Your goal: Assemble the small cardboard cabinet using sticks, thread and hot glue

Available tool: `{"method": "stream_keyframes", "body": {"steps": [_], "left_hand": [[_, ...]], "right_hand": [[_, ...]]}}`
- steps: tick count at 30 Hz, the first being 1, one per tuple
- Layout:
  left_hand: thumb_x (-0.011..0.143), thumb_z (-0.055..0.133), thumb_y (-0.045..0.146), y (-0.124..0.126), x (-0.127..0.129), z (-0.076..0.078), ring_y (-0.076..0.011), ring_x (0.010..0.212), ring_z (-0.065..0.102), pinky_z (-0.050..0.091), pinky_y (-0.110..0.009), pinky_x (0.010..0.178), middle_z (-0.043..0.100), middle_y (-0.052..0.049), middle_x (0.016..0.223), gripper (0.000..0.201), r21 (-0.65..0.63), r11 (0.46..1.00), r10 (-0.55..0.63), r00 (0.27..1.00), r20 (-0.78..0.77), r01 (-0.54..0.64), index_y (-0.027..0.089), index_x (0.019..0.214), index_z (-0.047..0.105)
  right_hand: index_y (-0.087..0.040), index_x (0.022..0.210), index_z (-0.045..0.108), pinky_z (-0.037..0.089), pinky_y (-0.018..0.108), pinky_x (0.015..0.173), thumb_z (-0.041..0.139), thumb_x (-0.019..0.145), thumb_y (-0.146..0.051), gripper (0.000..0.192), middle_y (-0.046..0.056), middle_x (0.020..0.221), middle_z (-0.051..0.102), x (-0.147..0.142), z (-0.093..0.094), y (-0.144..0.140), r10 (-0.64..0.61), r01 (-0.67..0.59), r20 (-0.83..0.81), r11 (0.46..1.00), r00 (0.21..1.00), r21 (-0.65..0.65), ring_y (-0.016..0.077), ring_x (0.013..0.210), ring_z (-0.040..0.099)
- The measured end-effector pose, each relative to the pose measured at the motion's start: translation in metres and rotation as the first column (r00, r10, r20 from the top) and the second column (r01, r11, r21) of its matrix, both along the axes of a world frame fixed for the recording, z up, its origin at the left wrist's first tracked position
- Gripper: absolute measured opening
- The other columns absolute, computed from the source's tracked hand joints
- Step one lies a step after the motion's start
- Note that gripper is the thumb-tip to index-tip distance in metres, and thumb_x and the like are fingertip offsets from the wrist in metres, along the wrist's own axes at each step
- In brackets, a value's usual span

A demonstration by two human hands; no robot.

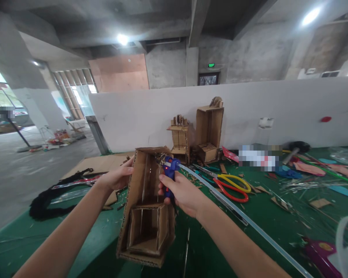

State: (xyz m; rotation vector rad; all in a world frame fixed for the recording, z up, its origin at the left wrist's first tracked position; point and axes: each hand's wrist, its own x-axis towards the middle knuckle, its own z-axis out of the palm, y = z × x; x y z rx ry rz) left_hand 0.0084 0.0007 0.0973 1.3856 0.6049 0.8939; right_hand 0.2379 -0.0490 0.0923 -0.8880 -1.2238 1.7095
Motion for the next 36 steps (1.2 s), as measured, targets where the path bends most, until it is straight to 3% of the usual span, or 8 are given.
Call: {"method": "stream_keyframes", "body": {"steps": [11,22,36], "left_hand": [[0.069,0.070,0.034,-0.0012,0.0003,0.0013,-0.0216,0.100,0.063,0.054,-0.023,0.072,0.056,-0.002,0.131,0.089,0.010,1.000,0.005,1.000,-0.021,-0.005,0.039,0.143,0.021],[0.068,0.072,0.033,-0.0027,-0.0006,0.0051,-0.0170,0.082,0.066,0.054,-0.022,0.066,0.060,-0.003,0.125,0.092,-0.011,1.000,0.020,1.000,-0.014,-0.020,0.040,0.143,0.019],[0.069,0.070,0.032,-0.0047,-0.0028,0.0097,-0.0185,0.088,0.066,0.052,-0.020,0.065,0.061,-0.002,0.123,0.087,0.010,1.000,0.023,0.999,-0.035,-0.023,0.038,0.142,0.024]], "right_hand": [[-0.019,0.082,0.051,0.038,0.017,0.044,0.063,0.082,-0.033,0.018,-0.002,0.072,0.052,-0.0001,0.0029,-0.0016,-0.012,0.012,0.032,1.000,0.999,0.006,0.0101,0.066,0.055],[-0.019,0.081,0.050,0.036,0.017,0.042,0.062,0.080,-0.039,0.023,-0.002,0.072,0.053,0.0011,-0.0022,0.0019,-0.029,0.025,0.042,0.995,0.999,0.100,0.0106,0.065,0.053],[-0.021,0.088,0.051,0.033,0.015,0.041,0.060,0.081,-0.038,0.021,-0.001,0.076,0.056,0.0017,-0.0051,0.0019,-0.115,0.104,0.095,0.989,0.989,0.107,0.0094,0.062,0.054]]}}
